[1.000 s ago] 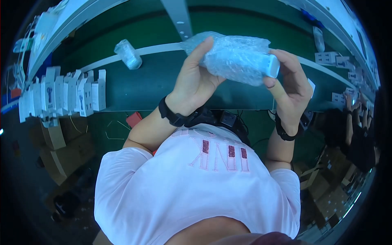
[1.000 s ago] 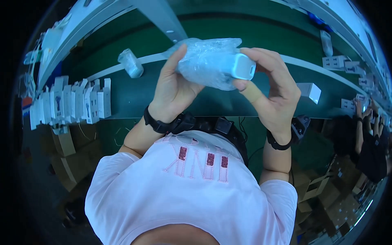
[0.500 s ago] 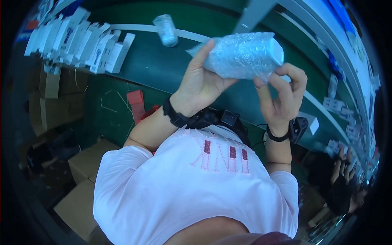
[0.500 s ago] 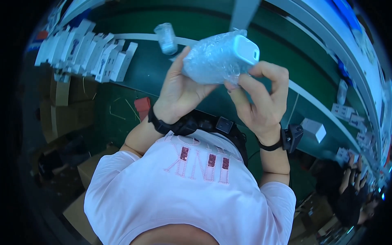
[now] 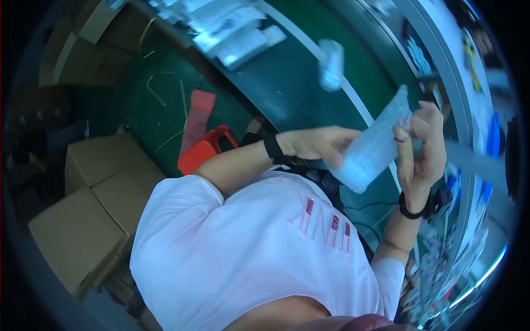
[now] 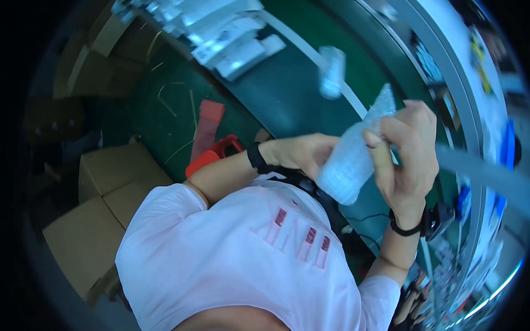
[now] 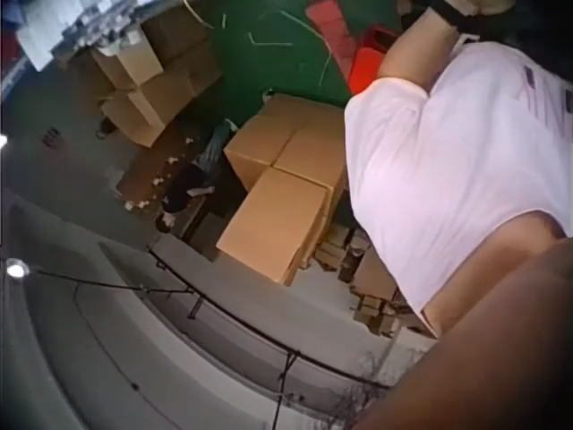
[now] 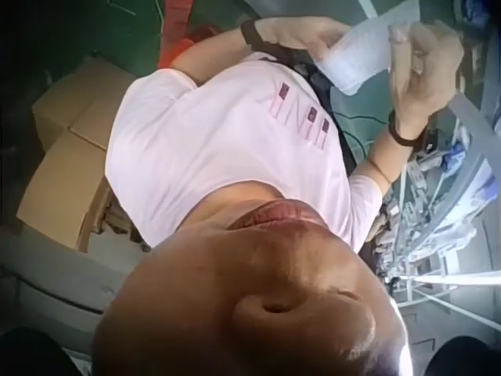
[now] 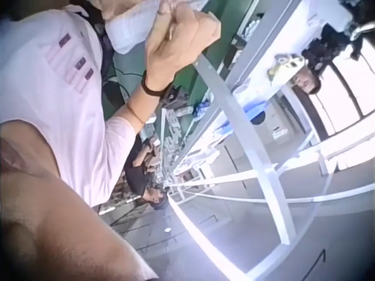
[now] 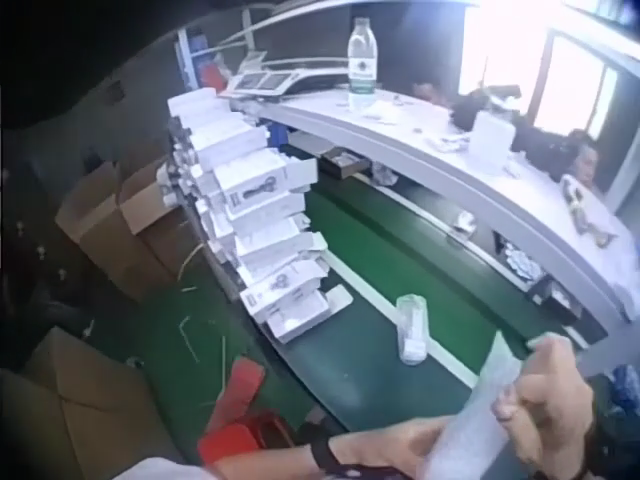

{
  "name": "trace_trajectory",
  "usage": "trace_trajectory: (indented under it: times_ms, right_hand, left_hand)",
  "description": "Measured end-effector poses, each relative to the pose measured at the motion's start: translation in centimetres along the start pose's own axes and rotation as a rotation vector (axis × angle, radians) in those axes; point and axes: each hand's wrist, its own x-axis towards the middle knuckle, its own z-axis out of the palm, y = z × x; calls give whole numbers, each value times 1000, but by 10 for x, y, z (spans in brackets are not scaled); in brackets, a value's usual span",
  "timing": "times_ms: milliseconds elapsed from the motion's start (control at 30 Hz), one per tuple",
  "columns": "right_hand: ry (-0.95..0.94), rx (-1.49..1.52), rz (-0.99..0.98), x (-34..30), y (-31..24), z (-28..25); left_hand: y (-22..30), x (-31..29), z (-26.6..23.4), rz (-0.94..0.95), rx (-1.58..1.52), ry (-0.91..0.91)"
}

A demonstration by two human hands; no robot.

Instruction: Packaging small electronic products into boxes using bubble wrap on a factory assembly line.

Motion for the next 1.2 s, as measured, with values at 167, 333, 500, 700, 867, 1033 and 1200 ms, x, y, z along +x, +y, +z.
trace_trajectory:
  times_ms: [167, 333, 500, 700, 867, 1033, 1200]
  right_hand:
    - [403, 654, 473, 25, 38, 78]
    - [-68, 1271, 905, 57, 23, 148]
    - [199, 1166, 1130, 38, 66, 175]
    - [258, 1457, 1376, -16, 76, 169]
    - [310, 1379, 1520, -82, 58, 167]
    - [396, 1479, 1467, -94, 53, 136]
    - [736, 1695, 1305, -159, 62, 108]
  left_hand:
    - [64, -47, -23, 2, 75, 340]
    - [106, -80, -45, -212, 532, 296]
    - [157, -112, -127, -92, 1422, 443]
    - [194, -106, -229, -389, 2359, 1125]
    - [185, -101, -232, -434, 2340, 1138]
    - [176, -102, -216, -313, 2365, 998]
    - [188, -15, -91, -268, 2011, 689]
